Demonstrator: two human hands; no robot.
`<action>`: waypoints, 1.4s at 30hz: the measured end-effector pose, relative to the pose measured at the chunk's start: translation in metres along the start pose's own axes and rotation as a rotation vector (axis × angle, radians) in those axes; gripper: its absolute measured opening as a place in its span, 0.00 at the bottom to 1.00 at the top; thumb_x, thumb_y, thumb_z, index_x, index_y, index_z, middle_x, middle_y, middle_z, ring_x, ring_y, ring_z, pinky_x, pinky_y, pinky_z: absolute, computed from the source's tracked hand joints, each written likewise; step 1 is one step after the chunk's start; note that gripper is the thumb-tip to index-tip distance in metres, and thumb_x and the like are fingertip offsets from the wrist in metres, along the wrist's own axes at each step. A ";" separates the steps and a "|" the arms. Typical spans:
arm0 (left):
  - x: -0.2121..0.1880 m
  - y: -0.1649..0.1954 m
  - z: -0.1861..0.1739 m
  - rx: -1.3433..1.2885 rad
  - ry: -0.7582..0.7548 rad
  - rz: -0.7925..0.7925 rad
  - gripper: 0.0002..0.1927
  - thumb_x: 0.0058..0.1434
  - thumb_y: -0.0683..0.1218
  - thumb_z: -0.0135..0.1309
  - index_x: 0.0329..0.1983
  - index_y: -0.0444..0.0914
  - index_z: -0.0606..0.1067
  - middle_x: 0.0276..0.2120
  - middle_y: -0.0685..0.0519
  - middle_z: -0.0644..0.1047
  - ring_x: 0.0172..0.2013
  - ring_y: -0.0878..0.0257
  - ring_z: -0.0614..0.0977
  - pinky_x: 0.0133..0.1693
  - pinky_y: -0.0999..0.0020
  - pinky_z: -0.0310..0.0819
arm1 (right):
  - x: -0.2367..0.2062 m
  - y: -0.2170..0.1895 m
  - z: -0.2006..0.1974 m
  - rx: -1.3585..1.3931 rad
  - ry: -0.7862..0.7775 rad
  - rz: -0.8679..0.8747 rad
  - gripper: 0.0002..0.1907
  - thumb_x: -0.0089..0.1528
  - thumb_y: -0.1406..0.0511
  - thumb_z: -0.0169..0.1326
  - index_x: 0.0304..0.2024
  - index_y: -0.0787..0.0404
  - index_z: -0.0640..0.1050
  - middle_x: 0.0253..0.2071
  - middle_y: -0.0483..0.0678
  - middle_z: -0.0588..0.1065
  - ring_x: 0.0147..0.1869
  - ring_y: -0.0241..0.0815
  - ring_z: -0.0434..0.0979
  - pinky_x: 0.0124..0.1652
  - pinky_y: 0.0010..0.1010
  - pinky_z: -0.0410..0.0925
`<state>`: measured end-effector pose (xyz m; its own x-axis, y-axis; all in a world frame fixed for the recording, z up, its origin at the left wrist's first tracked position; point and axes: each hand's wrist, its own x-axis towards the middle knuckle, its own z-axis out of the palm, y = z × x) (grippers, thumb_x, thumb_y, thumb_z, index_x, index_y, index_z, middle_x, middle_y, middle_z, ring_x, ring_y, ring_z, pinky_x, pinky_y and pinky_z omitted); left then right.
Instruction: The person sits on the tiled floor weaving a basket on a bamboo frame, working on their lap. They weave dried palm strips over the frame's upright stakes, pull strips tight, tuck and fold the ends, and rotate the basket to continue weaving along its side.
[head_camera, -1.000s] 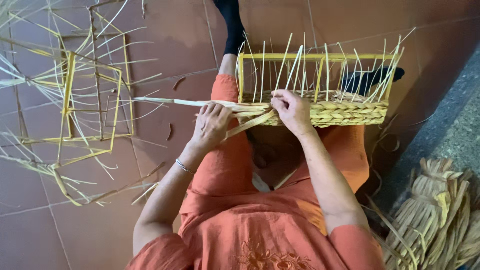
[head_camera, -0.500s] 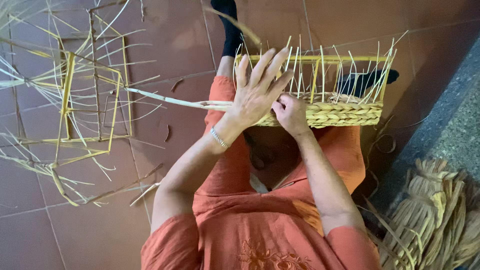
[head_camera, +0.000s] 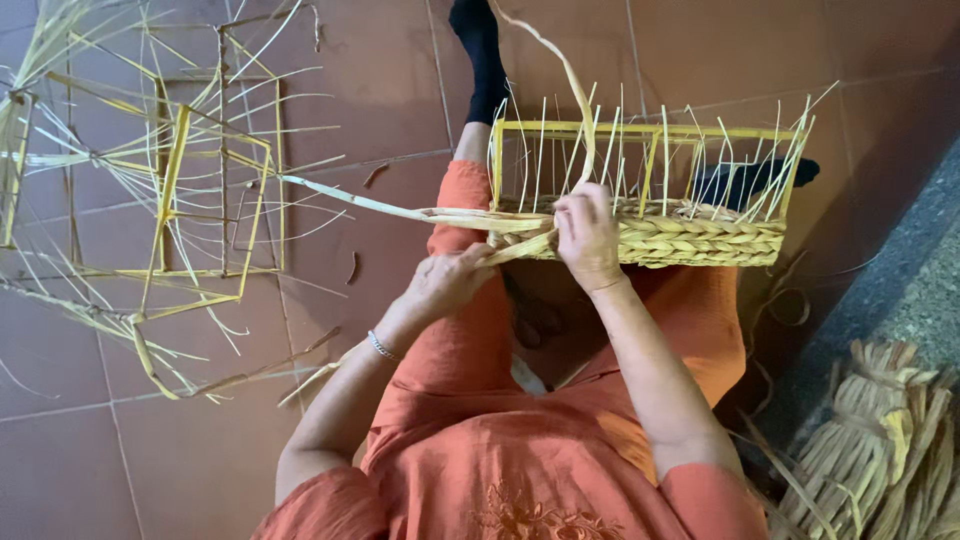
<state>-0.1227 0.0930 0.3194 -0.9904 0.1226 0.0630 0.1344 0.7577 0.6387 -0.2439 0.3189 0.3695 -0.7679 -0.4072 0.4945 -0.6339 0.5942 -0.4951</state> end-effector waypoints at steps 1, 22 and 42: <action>0.002 -0.001 -0.010 0.029 0.006 -0.009 0.12 0.68 0.53 0.56 0.47 0.42 0.75 0.31 0.47 0.79 0.30 0.49 0.82 0.34 0.49 0.76 | 0.001 0.001 0.002 0.001 -0.071 -0.030 0.04 0.66 0.71 0.55 0.44 0.62 0.74 0.45 0.54 0.73 0.44 0.43 0.78 0.46 0.29 0.76; 0.074 0.051 0.002 0.265 0.201 0.230 0.14 0.57 0.40 0.56 0.48 0.37 0.77 0.45 0.46 0.77 0.50 0.49 0.75 0.51 0.52 0.68 | 0.003 0.009 -0.011 0.350 -0.446 0.310 0.06 0.65 0.68 0.57 0.44 0.61 0.77 0.38 0.49 0.78 0.40 0.44 0.80 0.41 0.36 0.73; 0.050 0.036 0.029 -1.155 0.141 -0.310 0.11 0.72 0.42 0.46 0.48 0.31 0.77 0.39 0.46 0.83 0.38 0.60 0.84 0.41 0.69 0.81 | 0.015 -0.010 0.004 0.380 -0.380 0.537 0.02 0.60 0.69 0.62 0.36 0.56 0.82 0.31 0.43 0.81 0.31 0.35 0.79 0.34 0.32 0.74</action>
<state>-0.1662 0.1449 0.3236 -0.9801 -0.0892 -0.1774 -0.1452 -0.2874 0.9467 -0.2490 0.3043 0.3790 -0.9151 -0.3817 -0.1302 -0.0994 0.5262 -0.8445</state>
